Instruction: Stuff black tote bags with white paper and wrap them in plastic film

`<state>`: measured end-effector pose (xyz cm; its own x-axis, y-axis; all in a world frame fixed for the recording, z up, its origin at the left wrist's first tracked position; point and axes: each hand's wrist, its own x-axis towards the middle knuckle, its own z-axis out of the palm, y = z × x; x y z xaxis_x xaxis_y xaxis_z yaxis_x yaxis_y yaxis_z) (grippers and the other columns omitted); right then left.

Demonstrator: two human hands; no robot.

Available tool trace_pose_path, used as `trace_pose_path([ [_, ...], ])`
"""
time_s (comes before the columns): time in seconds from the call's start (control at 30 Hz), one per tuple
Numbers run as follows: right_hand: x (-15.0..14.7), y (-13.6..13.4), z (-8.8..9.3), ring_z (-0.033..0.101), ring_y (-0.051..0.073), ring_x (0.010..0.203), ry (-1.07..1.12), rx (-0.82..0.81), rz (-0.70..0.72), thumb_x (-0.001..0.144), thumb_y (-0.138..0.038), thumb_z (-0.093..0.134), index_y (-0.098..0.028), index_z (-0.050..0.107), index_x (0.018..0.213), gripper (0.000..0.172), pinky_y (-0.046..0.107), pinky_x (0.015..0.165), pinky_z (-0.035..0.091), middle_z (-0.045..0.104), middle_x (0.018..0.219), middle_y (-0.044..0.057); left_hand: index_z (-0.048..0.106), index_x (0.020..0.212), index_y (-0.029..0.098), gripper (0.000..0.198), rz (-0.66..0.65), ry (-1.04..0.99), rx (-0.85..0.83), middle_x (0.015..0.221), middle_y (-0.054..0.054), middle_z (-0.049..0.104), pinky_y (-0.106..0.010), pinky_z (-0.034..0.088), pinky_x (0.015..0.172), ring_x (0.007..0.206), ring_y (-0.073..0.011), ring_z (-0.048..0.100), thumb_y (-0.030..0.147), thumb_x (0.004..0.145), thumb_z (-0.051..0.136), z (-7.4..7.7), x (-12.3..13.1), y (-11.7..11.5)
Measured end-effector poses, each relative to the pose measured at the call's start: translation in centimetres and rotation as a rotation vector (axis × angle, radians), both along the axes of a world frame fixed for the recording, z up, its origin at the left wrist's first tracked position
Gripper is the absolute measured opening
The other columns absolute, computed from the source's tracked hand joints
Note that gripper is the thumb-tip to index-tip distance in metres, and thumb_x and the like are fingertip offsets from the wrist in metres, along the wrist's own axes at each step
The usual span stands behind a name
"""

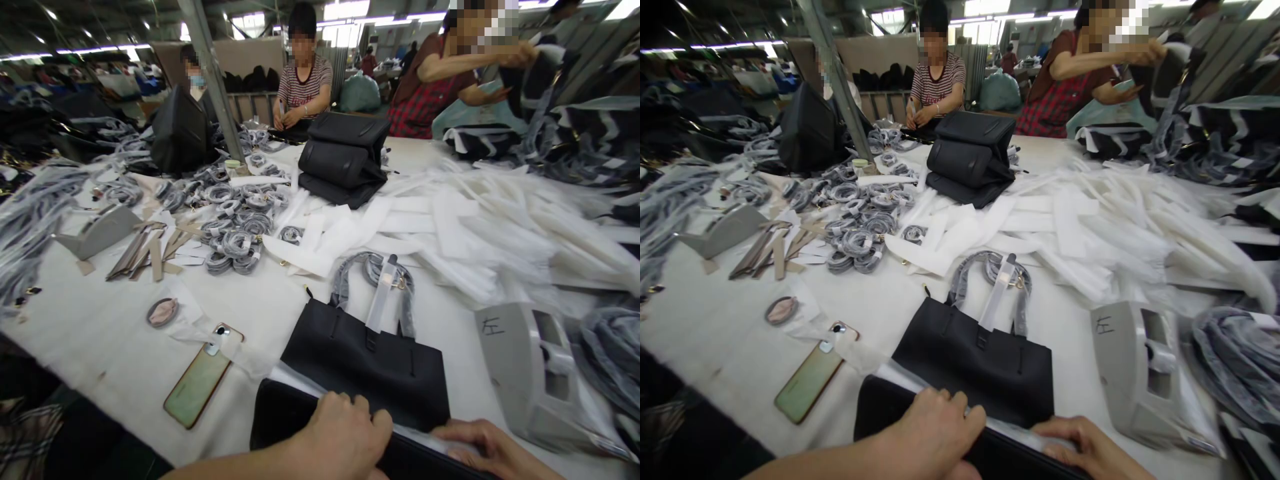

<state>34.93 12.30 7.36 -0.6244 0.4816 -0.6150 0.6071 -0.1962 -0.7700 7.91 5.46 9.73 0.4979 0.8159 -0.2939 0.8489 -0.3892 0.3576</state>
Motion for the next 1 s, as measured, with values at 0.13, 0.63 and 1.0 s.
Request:
trace_pose_path([
  [0.13, -0.6, 0.0, 0.4, 0.062, 0.026, 0.087, 0.048, -0.040, 0.022, 0.089, -0.052, 0.049, -0.023, 0.074, 0.095, 0.040, 0.034, 0.076, 0.048, 0.067, 0.095, 0.008, 0.060, 0.098, 0.019, 0.064, -0.090, -0.025, -0.110, 0.077, -0.012, 0.068, -0.042, 0.052, 0.063, 0.068, -0.0326, 0.066, 0.076, 0.071, 0.056, 0.7, -0.8, 2.1],
  [0.63, 3.7, -5.0, -0.2, 0.045, 0.012, 0.058, -0.088, 0.222, -0.295, 0.077, -0.033, 0.057, -0.016, 0.060, 0.067, 0.020, 0.022, 0.053, 0.039, 0.052, 0.060, -0.004, 0.064, 0.104, 0.023, 0.052, -0.053, 0.054, -0.282, 0.092, -0.010, 0.072, -0.041, 0.049, 0.075, 0.091, -0.0369, 0.067, 0.064, 0.072, 0.062, -0.9, -1.1, 3.6],
  [1.0, 3.3, -5.7, -1.9, 0.053, 0.017, 0.070, -0.078, 0.353, -0.291, 0.083, -0.031, 0.050, -0.017, 0.064, 0.077, 0.021, 0.026, 0.065, 0.044, 0.062, 0.072, 0.000, 0.065, 0.107, 0.022, 0.059, 0.065, 0.100, -0.212, 0.095, -0.011, 0.072, -0.040, 0.049, 0.076, 0.093, -0.0361, 0.067, 0.071, 0.075, 0.056, -2.2, -1.3, 3.2],
])
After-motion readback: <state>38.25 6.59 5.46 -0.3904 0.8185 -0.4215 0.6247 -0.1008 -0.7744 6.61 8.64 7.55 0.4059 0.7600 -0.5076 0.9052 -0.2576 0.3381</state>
